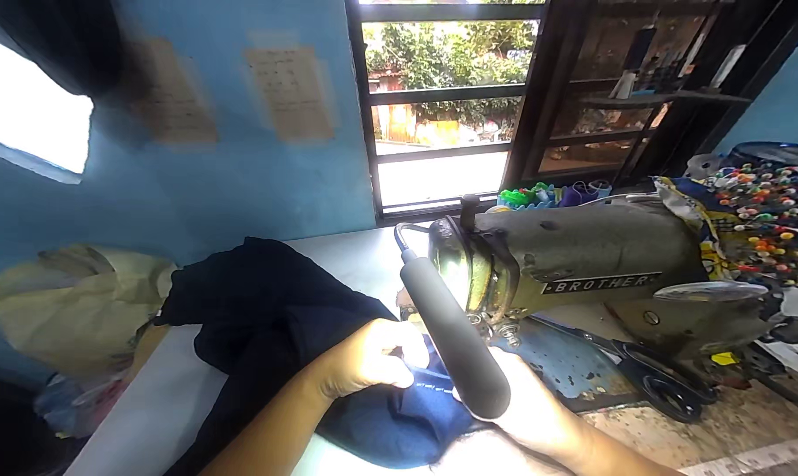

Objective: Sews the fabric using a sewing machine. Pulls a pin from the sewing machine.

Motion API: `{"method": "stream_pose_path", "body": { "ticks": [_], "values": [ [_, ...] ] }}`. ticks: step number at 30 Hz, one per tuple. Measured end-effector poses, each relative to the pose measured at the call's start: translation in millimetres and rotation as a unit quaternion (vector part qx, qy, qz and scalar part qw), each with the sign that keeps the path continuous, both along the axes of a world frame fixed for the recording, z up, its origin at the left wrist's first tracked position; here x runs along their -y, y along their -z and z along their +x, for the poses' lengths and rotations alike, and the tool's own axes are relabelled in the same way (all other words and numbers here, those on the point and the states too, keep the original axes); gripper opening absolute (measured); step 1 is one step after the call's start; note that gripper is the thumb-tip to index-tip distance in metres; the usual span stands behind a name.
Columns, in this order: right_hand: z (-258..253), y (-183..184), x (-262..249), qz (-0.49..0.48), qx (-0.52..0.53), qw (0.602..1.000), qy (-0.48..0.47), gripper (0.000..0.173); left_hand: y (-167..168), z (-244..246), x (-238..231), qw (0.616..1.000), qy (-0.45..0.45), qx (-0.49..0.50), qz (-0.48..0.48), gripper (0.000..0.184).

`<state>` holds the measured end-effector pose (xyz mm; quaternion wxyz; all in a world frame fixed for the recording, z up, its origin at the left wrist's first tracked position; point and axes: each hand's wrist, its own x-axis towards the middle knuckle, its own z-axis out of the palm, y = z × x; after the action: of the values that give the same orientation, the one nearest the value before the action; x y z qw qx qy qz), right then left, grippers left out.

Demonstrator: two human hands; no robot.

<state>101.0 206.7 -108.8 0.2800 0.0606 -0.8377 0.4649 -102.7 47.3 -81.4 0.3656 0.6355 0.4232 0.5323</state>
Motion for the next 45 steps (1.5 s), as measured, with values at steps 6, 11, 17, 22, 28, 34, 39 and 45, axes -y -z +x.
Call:
{"method": "stream_pose_path", "body": {
  "ticks": [6,11,17,22,28,34,39,45],
  "values": [
    [5.0,-16.4,-1.6,-0.107,0.078,0.991,-0.005,0.014,-8.3,-0.2,1.5,0.997,-0.065,-0.047,0.022,0.007],
    [4.8,-18.3,-4.2,-0.132,0.091,0.987,-0.007,0.012,-26.2,6.1,13.3,0.985,-0.112,-0.129,-0.006,0.005],
    [6.6,-22.8,-2.9,-0.17,0.166,0.971,-0.024,0.018,-26.0,21.4,13.2,0.95,-0.199,-0.239,0.024,0.013],
    [9.4,-39.9,1.6,-0.08,0.237,0.968,-0.002,0.023,-21.7,17.6,10.1,0.885,-0.228,-0.393,0.098,0.016],
    [4.1,-19.4,0.6,0.018,0.154,0.987,-0.029,0.025,-39.8,22.4,22.5,0.869,-0.109,-0.48,0.052,0.035],
    [5.0,-7.7,-16.5,0.104,0.061,0.99,-0.074,0.03,-61.9,48.6,19.1,0.91,0.025,-0.413,0.019,0.03],
    [3.7,-18.6,-28.0,0.177,0.012,0.976,-0.13,0.024,-53.3,51.0,16.5,0.93,-0.012,-0.362,0.068,0.032],
    [3.4,-16.0,-22.1,0.325,-0.161,0.918,-0.16,0.022,-33.4,74.5,18.9,0.923,-0.079,-0.371,0.071,0.033]
  ]
}}
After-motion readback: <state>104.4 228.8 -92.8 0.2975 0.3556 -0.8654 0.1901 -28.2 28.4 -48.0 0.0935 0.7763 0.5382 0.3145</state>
